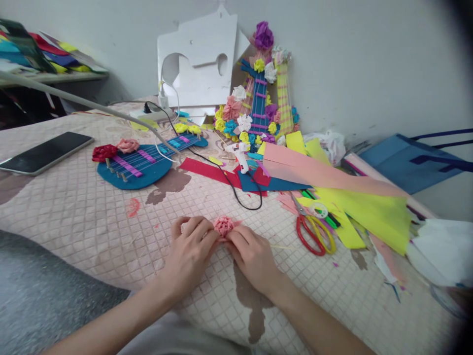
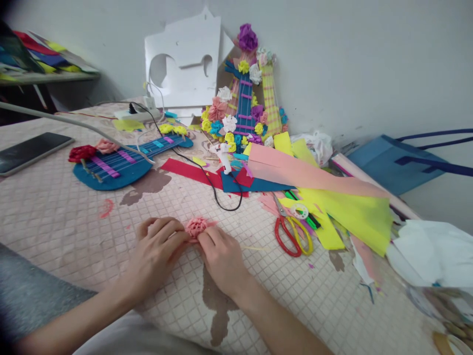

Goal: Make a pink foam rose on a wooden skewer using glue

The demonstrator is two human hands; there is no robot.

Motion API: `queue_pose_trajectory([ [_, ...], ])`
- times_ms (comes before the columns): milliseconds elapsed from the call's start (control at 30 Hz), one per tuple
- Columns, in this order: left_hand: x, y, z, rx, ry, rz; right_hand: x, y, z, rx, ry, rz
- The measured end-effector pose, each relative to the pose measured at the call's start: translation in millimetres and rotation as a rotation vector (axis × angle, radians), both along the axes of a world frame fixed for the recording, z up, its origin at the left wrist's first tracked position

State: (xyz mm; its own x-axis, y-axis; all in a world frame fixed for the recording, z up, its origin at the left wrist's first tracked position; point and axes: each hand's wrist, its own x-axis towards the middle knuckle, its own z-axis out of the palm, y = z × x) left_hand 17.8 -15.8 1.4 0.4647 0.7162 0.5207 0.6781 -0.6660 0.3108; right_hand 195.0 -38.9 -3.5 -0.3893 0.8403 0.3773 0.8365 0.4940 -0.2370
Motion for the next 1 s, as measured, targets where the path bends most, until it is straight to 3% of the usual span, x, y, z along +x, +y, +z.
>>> queue_pose_trajectory([
  [467, 0.2, -0.3, -1.2, 0.01, -0.037, 0.021, 1.6, 0.3, -4.7, 0.083, -0.098, -0.006],
  [767, -0.5, 0.4, 1.0, 0.001, -0.008, 0.012, 1.3, -1.6, -2.7, 0.021, -0.007, 0.019],
  [1000, 0.7, 0.2, 0.8, -0.004, 0.02, 0.004, -0.5, -0.4, -6.6, 0.047, -0.08, 0.036],
])
